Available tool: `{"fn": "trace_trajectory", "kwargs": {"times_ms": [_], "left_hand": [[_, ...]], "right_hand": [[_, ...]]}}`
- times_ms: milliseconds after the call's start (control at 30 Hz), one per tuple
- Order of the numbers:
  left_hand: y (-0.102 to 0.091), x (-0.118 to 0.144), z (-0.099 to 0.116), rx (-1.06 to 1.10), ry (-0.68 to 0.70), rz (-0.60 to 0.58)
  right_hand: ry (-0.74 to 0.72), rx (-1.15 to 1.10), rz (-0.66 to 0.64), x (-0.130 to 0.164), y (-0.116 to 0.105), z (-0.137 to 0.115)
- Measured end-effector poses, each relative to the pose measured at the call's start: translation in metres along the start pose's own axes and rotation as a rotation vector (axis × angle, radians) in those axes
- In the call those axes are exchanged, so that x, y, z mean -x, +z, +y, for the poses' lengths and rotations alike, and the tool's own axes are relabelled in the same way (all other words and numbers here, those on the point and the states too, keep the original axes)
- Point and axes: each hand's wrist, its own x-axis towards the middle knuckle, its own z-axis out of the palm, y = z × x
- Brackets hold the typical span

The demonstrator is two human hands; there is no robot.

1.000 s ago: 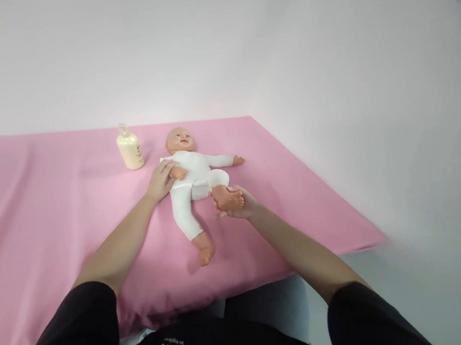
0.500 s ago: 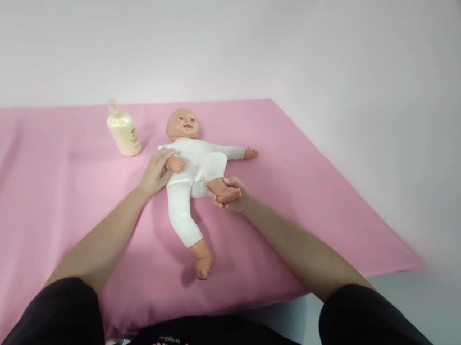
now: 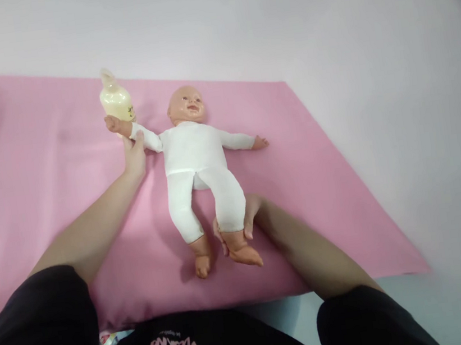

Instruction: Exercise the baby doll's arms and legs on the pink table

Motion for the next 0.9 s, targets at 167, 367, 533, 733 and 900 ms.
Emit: {"fn": "trace_trajectory", "kwargs": {"times_ms": [167, 367, 533, 733, 900], "left_hand": [[0.002, 0.001, 0.001, -0.018, -0.064, -0.047], [0.006, 0.009, 0.004, -0.115, 0.062, -0.110], [0.009, 0.026, 0.011, -0.478, 0.298, -0.434], [0.016, 0.036, 0.024, -0.800, 0.465, -0.808], [0.014, 0.034, 0.022, -0.941, 0.628, -0.852]], "right_hand": [[0.034, 0.006, -0.082, -0.006, 0.002, -0.006], [-0.105, -0.040, -0.061, 0.002, -0.005, 0.011], [-0.559, -0.158, -0.083, 0.009, -0.018, 0.031], [-0.683, -0.252, 0.529, 0.010, -0.010, 0.018], [-0.673, -0.356, 0.802, 0.007, -0.003, 0.006]]}}
